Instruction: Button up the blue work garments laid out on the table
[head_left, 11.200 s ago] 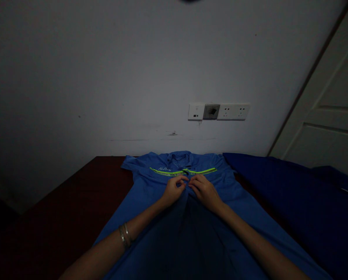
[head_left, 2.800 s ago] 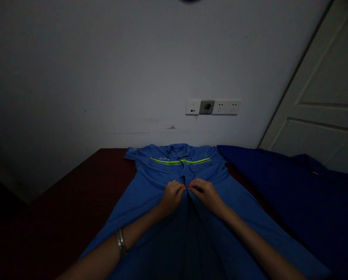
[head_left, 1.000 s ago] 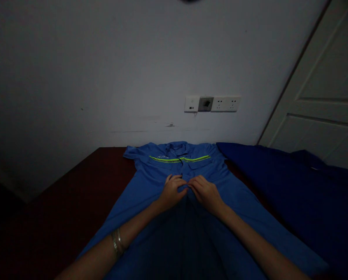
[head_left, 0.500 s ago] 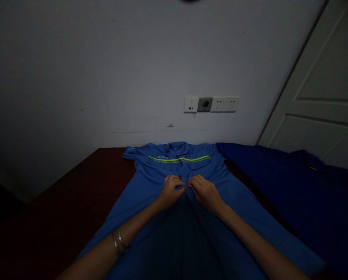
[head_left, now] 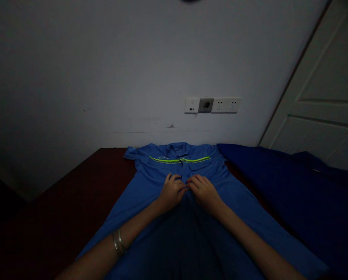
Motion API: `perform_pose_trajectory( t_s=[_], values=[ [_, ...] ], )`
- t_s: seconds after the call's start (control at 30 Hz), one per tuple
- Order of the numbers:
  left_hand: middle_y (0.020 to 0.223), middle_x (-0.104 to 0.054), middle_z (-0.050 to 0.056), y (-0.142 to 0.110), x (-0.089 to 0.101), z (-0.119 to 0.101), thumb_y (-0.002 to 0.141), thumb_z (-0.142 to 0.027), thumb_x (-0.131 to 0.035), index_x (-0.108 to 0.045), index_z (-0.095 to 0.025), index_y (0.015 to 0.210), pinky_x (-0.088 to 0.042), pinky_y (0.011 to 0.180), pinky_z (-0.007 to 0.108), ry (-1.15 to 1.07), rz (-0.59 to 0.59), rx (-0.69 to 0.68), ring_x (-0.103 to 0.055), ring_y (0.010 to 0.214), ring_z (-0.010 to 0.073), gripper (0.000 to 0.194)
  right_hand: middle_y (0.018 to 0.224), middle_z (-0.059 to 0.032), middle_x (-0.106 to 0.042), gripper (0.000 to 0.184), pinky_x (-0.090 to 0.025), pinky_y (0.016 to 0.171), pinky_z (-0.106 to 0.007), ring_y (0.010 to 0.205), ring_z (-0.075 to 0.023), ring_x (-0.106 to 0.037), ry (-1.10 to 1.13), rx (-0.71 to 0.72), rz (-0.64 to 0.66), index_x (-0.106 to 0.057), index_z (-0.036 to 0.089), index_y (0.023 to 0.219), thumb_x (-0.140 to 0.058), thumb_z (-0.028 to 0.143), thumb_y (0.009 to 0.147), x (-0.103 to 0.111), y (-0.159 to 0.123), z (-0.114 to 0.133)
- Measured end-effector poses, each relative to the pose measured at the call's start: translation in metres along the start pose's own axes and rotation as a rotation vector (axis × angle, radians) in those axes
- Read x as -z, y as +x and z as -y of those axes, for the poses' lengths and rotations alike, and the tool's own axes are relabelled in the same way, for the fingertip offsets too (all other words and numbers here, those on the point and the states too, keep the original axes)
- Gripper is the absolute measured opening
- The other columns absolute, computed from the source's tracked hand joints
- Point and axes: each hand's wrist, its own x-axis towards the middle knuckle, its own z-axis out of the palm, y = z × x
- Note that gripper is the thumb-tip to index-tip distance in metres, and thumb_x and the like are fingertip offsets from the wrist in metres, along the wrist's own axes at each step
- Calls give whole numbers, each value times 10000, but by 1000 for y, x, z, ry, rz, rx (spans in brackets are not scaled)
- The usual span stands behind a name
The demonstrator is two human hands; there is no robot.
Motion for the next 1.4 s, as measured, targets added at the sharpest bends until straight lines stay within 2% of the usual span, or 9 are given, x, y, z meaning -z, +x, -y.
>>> perform_pose_trajectory(
  t_s=[0.2,0.43,0.67,0.73,0.87,1.07,1.23,1.4],
  values=[
    [910,-697,6,1,1,3,822,-232,-552,-682,-251,881,-181,1023,502,-16,-17,-30,-475,1109,218,144,897,-47,-598,102,-361,745,-321,867,-194,-488,145,-133,5,-568,185,850,-474,144,853,5,1,-1],
    [910,-705,3,3,1,2,814,-270,-562,-696,-263,841,-208,1019,494,-153,-49,70,-510,1079,210,137,889,-34,-598,77,-379,765,-321,863,-181,-509,417,-254,-94,-560,200,833,-493,164,845,-2,0,-3],
    [837,-709,18,8,3,-2,771,-245,-607,-715,-230,778,-388,916,379,-332,-114,171,-563,1005,206,110,834,-37,-597,95,-427,747,-312,829,-169,-548,623,-327,-245,-569,191,796,-489,178,846,-10,3,-2],
    [815,-708,23,8,2,-2,772,-235,-602,-717,-222,761,-407,887,359,-329,-105,175,-569,991,203,116,835,-39,-599,96,-439,740,-312,828,-169,-552,578,-297,-234,-580,190,813,-490,184,846,-9,3,-3],
    [862,-707,17,6,2,-2,789,-216,-577,-712,-235,792,-357,916,399,-219,-74,155,-551,1017,207,136,940,-61,-599,127,-434,748,-328,903,-188,-529,334,-178,-133,-610,207,931,-527,201,834,1,2,-3],
    [900,-704,23,4,2,-4,801,-217,-566,-699,-237,846,-303,921,427,-77,-51,61,-515,1054,213,142,968,-61,-605,121,-384,805,-363,960,-218,-478,61,-43,-46,-616,192,910,-545,158,818,9,3,4],
    [891,-706,22,4,6,-8,822,-237,-547,-695,-225,840,-283,917,422,-49,-59,18,-509,1054,213,149,960,-62,-607,104,-361,808,-366,972,-226,-461,-18,-10,-43,-603,183,883,-519,153,829,10,4,0],
    [881,-708,13,6,10,-8,812,-231,-556,-696,-240,834,-273,924,413,-81,-57,15,-506,1062,206,142,920,-59,-605,97,-355,815,-363,934,-207,-473,28,-42,-61,-579,185,854,-484,166,851,16,5,-3]
  ],
)
